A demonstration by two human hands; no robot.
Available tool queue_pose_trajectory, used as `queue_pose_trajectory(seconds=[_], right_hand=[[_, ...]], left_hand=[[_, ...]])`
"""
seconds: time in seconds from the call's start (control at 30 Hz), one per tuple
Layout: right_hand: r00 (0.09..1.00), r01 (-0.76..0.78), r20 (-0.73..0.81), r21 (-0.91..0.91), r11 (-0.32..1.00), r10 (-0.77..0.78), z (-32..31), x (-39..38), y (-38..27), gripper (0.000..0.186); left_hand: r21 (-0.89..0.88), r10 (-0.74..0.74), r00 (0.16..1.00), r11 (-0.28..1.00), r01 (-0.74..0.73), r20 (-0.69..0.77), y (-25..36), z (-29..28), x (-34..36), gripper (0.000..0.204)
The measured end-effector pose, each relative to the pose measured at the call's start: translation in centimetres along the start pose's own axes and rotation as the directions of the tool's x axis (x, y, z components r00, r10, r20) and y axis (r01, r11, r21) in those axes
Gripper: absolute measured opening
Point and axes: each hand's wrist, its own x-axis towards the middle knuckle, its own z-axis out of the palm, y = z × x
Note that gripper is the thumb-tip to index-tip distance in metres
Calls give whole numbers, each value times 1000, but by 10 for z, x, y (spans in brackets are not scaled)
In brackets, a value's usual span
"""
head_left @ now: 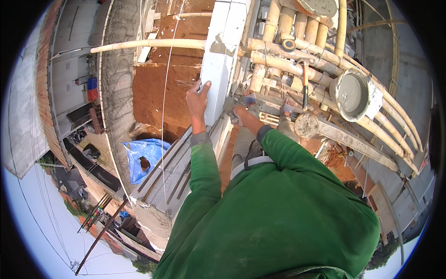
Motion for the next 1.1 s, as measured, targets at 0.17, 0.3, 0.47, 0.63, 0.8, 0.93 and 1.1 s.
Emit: queue_pose_trajectory(seconds=[0.17,0.3,0.47,0.63,0.8,0.93,1.1], right_hand=[[995,41,77,240,970,-61,8,8,-24,14],[985,168,22,118,979,-172,7,-5,-80,14],[907,422,36,-83,903,-420,11,-52,-133,25],[809,583,115,-277,764,-576,-15,-127,-152,32],[522,762,87,-493,419,-848,-89,-237,-126,36],[-77,630,82,-768,-112,-994,-193,-296,-99,32],[-176,205,-64,-978,27,-982,-334,-273,-78,37]], left_hand=[[-35,16,1000,999,-15,7,3,1,1,57],[-9,15,1000,1000,-14,15,4,1,1,54],[26,34,999,999,-33,-22,4,2,0,53],[51,38,999,998,-37,-19,5,3,-1,48],[99,31,999,995,-27,-42,11,4,-3,47],[130,32,998,991,-25,-53,13,2,-6,48],[141,18,998,990,-9,-57,-5,0,1,52]])
